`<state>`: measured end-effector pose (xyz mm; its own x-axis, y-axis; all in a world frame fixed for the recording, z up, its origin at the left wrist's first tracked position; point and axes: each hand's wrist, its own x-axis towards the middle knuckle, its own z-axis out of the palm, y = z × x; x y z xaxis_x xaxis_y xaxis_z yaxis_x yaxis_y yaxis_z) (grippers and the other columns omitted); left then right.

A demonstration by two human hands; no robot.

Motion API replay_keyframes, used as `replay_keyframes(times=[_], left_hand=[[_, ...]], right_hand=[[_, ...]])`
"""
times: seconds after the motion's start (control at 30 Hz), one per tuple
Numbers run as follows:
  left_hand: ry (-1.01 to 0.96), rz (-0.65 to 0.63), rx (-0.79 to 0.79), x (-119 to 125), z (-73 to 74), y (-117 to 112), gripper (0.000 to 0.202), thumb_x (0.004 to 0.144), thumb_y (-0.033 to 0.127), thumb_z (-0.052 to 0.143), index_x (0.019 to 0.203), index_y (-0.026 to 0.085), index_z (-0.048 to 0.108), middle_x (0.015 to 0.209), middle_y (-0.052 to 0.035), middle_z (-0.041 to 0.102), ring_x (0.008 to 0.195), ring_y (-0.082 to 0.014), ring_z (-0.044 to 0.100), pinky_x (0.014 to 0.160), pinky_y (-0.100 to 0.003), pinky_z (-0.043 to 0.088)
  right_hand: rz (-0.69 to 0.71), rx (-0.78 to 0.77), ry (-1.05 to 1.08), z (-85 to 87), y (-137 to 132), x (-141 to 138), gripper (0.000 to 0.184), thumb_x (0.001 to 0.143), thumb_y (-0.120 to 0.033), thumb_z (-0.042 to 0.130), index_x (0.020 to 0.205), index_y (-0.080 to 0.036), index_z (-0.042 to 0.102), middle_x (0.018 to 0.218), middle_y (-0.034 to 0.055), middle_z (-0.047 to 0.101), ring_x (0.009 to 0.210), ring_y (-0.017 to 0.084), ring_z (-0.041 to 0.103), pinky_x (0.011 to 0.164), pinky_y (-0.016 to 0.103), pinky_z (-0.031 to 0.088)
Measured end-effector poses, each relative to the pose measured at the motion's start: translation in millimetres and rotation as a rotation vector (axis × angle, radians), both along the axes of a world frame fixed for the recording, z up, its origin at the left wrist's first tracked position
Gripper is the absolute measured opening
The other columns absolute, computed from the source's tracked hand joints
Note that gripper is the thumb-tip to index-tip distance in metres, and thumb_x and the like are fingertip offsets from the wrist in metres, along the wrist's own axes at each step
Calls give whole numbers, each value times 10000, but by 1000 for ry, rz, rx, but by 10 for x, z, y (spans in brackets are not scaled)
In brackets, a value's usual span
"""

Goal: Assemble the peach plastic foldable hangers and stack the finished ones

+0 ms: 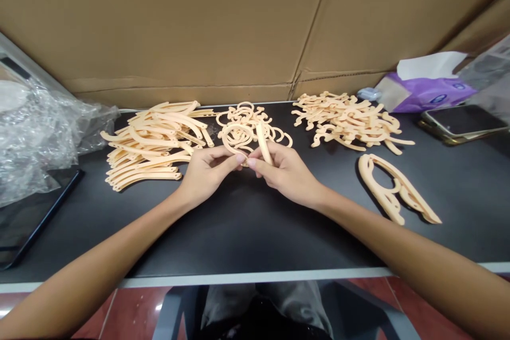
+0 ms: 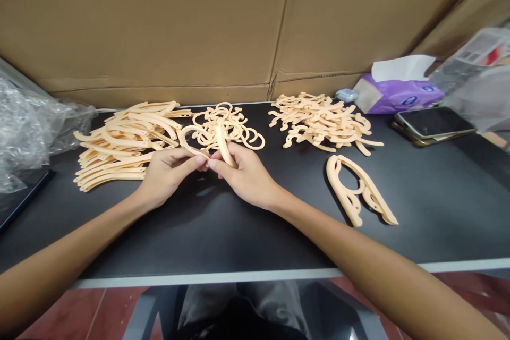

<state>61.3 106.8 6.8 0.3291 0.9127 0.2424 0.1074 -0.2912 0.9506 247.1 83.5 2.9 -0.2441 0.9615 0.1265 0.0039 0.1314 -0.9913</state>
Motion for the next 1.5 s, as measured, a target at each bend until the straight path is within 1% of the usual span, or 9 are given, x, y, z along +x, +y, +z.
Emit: replay_keyframes(times=[0.2, 0.33, 0.5, 0.73, 0.87, 1.0, 1.1, 1.3, 1.5], left_hand=[[53, 27, 76, 0, 13, -10, 220, 806, 358, 755, 746, 147, 745, 714, -29, 745, 654, -140, 659, 648, -232, 538], [92, 40, 84, -9, 19, -15, 237, 811, 361, 736, 719, 145, 710, 664, -21, 706, 621, -132, 632, 625, -230, 520], [104, 9, 13, -8, 30, -55, 182, 781, 314, 764, 754, 140, 716, 677, -29, 726, 625, -143, 676, 629, -227, 547], [79, -16, -53, -11, 1, -49, 170, 746, 289, 795, 782, 127, 755, 776, -62, 778, 699, -175, 729, 689, -255, 587], [129, -2, -10, -21, -5, -30, 133, 760, 275, 793, 792, 146, 792, 798, -59, 789, 707, -177, 724, 682, -258, 581], [153, -46, 60, -21, -8, -20, 97, 761, 251, 798, 800, 163, 810, 854, -73, 790, 731, -175, 717, 641, -243, 560], [203, -81, 130, -19, -8, -25, 65, 768, 227, 790, 798, 174, 813, 852, -78, 784, 739, -179, 718, 611, -238, 547], [299, -149, 320, -38, 0, -43, 92, 816, 193, 747, 873, 210, 817, 870, -69, 798, 768, -187, 742, 699, -264, 585], [333, -182, 400, -33, 24, -41, 101, 826, 162, 735, 877, 209, 809, 858, -59, 798, 766, -178, 751, 699, -244, 586]], right_hand=[[17, 43, -160, 42, -30, 21, 282, 884, -451, 638, 888, -169, 629, 705, -32, 557, 615, 104, 477, 572, 257, 372], [-9, 241, -484, 190, -21, 145, 337, 1001, -423, 458, 802, -181, 581, 723, -23, 538, 661, 111, 470, 630, 261, 350], [-98, 444, -918, 332, 46, 335, 304, 1019, -347, 431, 810, -185, 582, 801, 20, 625, 715, 146, 526, 664, 279, 326], [25, 518, -1207, 211, 39, 532, 253, 1016, -252, 408, 1125, -181, 625, 1070, 94, 691, 870, 190, 639, 675, 273, 374], [16, 494, -1374, 203, -37, 554, 270, 1012, -255, 417, 1141, -188, 645, 1044, 83, 704, 858, 213, 662, 613, 286, 323], [63, 519, -1487, 259, -117, 490, 245, 1018, -294, 444, 1071, -214, 670, 942, 50, 698, 755, 195, 653, 548, 297, 200], [83, 593, -1545, 274, -160, 462, 186, 993, -240, 497, 991, -207, 679, 886, 56, 681, 733, 182, 628, 544, 312, 153], [79, 731, -1578, 249, -213, 456, 181, 904, -87, 566, 970, -196, 694, 899, 68, 691, 780, 215, 616, 648, 342, 262], [44, 807, -1581, 218, -225, 433, 223, 912, -68, 533, 1000, -185, 701, 885, 78, 691, 804, 242, 610, 753, 381, 282]])
